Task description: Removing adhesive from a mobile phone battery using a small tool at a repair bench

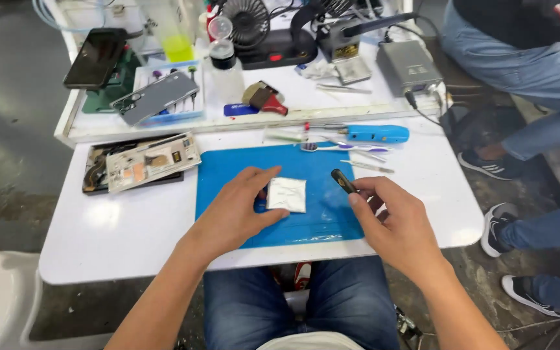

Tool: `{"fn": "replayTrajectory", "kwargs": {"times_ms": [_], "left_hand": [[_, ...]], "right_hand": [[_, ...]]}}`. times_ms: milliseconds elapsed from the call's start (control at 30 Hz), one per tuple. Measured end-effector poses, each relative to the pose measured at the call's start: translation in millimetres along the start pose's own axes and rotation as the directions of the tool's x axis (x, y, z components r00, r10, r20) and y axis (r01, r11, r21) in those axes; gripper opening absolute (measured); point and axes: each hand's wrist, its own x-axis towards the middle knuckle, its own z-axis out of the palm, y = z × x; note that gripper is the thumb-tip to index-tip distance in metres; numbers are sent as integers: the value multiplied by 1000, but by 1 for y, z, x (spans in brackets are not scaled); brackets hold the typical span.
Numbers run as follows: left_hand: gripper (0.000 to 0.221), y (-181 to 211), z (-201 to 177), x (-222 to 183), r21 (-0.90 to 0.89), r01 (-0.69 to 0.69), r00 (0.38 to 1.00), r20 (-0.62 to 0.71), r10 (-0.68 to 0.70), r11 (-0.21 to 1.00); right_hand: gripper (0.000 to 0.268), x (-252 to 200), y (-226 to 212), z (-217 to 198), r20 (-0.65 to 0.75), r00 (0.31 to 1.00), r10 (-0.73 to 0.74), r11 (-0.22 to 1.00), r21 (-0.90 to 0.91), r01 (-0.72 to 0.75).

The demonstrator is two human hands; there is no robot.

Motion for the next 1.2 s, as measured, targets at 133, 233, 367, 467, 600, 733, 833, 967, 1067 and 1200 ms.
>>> {"fn": "replayTrajectory", "kwargs": {"times_ms": [133, 233, 367, 467, 600, 733, 833, 967, 1067, 1200], "left_hand": [[59, -20, 9, 4, 156, -62, 997, -36, 69, 986], [54, -29, 18, 0, 160, -134, 979, -133, 155, 978], [52, -29, 17, -5, 173, -196, 961, -164, 224, 965], [48, -32, 17, -6, 158, -216, 960, -146, 239, 964], [42, -33, 17, -8, 120, -287, 938, -164, 304, 950], [42, -32, 12, 1, -114, -225, 955, -223, 196, 968], [35, -39, 7, 11, -482, -74, 988, -154, -1, 873], [49, -27, -10, 14, -490, -77, 994, -104, 30, 868], [50, -41, 3, 29, -36, -282, 951, -144, 275, 959], [55, -58, 21, 38, 262, -328, 940, -10, 342, 908]], "right_hand": [[18, 2, -14, 1, 57, 998, -28, 999, -37, 30], [15, 4, -17, 3, 62, 991, -122, 983, -130, 129], [22, 14, -21, 12, 158, 985, -75, 988, -125, 95], [24, 23, -16, 18, 184, 978, -97, 976, -176, 130], [19, 31, -20, 17, 179, 975, -129, 980, -129, 153], [17, 34, -12, 16, 153, 975, -159, 980, -97, 175], [14, 29, 2, 20, 76, 980, -181, 983, -29, 184], [13, 27, 27, 29, -87, 965, -246, 966, 55, 251], [13, 24, 22, 25, -201, 941, -271, 955, 66, 289], [13, -3, -49, -26, 311, 948, -69, 995, -45, 87]]}}
